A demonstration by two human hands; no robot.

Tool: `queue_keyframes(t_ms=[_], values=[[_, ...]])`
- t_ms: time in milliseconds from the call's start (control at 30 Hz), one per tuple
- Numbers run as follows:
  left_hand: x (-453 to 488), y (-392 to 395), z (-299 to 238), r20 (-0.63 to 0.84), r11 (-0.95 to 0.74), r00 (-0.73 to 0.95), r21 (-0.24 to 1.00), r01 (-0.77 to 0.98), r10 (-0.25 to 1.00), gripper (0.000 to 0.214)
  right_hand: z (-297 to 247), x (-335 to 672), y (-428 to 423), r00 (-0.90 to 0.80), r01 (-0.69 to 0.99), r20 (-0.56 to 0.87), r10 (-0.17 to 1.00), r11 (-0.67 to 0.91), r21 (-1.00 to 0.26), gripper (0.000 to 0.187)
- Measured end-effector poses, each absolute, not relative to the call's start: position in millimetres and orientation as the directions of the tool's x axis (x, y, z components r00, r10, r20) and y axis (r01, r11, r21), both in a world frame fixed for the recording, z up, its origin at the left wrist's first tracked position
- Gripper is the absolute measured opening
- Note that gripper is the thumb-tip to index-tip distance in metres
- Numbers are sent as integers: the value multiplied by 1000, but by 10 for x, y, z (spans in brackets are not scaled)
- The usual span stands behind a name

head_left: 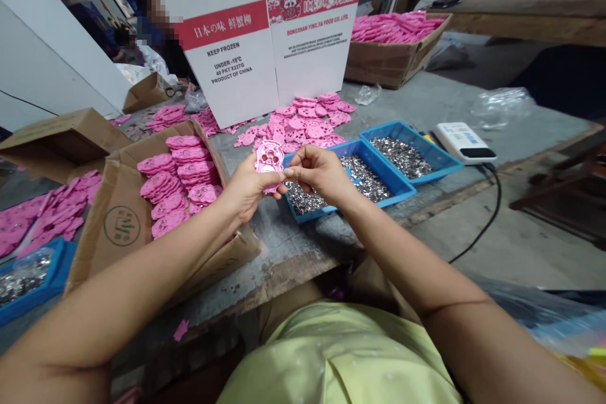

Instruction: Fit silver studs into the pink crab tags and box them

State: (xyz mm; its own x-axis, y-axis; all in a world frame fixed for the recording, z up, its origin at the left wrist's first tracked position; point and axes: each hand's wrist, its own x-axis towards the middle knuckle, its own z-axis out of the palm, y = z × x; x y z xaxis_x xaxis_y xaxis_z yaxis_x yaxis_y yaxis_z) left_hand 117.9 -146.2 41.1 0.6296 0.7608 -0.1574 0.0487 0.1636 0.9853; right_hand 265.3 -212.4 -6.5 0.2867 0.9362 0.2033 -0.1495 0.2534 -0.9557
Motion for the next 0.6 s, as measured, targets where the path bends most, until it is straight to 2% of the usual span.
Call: queue_keyframes(t_ms=[167,333,600], values=[[1190,-1467,413,-130,127,595,991,47,793,53,-90,2624,-2116,290,-155,210,934,262,-953,53],[1194,-1460,397,-73,70,517,997,24,853,51,-175,2563,-2129,339,-267,162,927,260,-928,56],[1184,-1444,391,-62,81,543,997,-12,838,52,-156,2536,-2120,363,-287,128,923,242,-927,46]])
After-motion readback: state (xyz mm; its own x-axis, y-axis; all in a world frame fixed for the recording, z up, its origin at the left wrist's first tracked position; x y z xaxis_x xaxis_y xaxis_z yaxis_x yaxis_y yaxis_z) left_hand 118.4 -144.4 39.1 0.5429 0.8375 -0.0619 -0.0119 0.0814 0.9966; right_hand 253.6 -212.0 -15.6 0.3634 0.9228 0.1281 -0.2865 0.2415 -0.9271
